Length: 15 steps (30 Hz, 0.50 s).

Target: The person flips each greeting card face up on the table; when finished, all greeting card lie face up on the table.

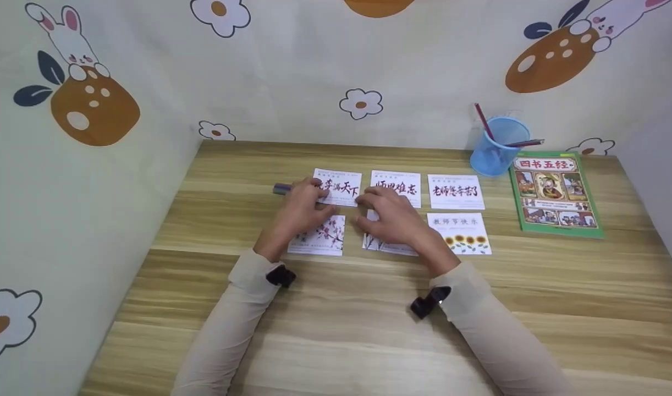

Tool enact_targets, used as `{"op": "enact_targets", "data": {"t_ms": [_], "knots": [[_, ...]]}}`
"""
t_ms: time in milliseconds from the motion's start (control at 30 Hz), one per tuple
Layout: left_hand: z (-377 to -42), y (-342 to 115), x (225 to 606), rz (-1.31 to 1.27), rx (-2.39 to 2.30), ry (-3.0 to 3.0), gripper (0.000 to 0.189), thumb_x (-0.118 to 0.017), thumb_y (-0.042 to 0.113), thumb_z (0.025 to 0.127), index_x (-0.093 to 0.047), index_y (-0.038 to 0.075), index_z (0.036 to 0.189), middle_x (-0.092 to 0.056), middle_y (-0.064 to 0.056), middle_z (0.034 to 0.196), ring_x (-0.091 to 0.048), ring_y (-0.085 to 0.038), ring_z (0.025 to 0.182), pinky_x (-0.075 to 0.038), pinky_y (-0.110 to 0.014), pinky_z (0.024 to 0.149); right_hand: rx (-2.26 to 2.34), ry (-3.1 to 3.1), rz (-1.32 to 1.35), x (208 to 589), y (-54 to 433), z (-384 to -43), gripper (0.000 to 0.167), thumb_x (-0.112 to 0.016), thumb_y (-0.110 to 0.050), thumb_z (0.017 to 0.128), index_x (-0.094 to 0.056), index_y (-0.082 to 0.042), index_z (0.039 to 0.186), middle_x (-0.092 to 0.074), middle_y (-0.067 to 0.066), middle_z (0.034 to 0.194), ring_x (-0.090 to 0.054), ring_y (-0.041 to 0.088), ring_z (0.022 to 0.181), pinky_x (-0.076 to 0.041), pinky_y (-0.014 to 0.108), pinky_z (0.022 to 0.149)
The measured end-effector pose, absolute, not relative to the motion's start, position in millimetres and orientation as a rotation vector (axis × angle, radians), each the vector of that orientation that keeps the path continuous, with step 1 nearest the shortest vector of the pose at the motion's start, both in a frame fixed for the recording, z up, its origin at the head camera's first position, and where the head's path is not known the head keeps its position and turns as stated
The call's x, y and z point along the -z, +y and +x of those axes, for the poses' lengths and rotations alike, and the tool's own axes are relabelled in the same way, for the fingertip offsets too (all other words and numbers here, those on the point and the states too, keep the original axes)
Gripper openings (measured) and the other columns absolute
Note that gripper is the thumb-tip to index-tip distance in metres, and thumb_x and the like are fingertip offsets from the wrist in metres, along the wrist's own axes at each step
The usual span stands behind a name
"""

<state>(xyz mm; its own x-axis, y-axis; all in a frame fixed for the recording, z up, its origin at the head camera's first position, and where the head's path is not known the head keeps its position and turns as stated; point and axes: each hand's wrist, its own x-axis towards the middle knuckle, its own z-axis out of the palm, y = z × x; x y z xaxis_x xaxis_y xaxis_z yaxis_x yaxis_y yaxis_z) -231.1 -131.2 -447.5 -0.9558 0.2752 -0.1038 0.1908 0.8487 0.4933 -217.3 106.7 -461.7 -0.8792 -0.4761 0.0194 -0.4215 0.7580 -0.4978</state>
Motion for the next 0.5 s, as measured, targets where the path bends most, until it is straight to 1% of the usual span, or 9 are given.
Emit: {"op": "enact_targets", "data": {"t_ms": [200,400,500], "knots": [[-228.2,-128.3,445.9,0.329,-0.689,2.856,0.052,-0.076,0.040,0.101,-0.071,0.007,0.141,-0.054,-0.020,0.160,-0.043,-0.042,0.148,-0.037,-0.058,0.127,0.755,2.820,-0.720,463.4,106.1,-215.9,0.054,-0.069,-0.044,0.103,-0.064,-0.017,0.150,-0.048,0.017,0.167,-0.040,0.038,0.159,-0.033,0.067,0.128],[-227.2,-131.2,443.2,0.348,-0.691,2.848,0.053,-0.075,0.038,0.101,-0.070,0.004,0.142,-0.054,-0.022,0.158,-0.044,-0.042,0.146,-0.038,-0.058,0.127,0.799,2.815,-0.685,462.2,102.3,-214.8,0.054,-0.070,-0.044,0.103,-0.064,-0.018,0.150,-0.047,0.016,0.168,-0.037,0.039,0.161,-0.028,0.067,0.130],[-226.5,-133.1,443.2,0.353,-0.691,2.848,0.054,-0.075,0.037,0.102,-0.068,0.004,0.144,-0.053,-0.022,0.159,-0.044,-0.041,0.147,-0.038,-0.058,0.127,0.859,2.821,-0.688,460.7,101.0,-215.6,0.053,-0.070,-0.042,0.103,-0.064,-0.018,0.150,-0.049,0.016,0.167,-0.039,0.039,0.160,-0.027,0.066,0.131]]}}
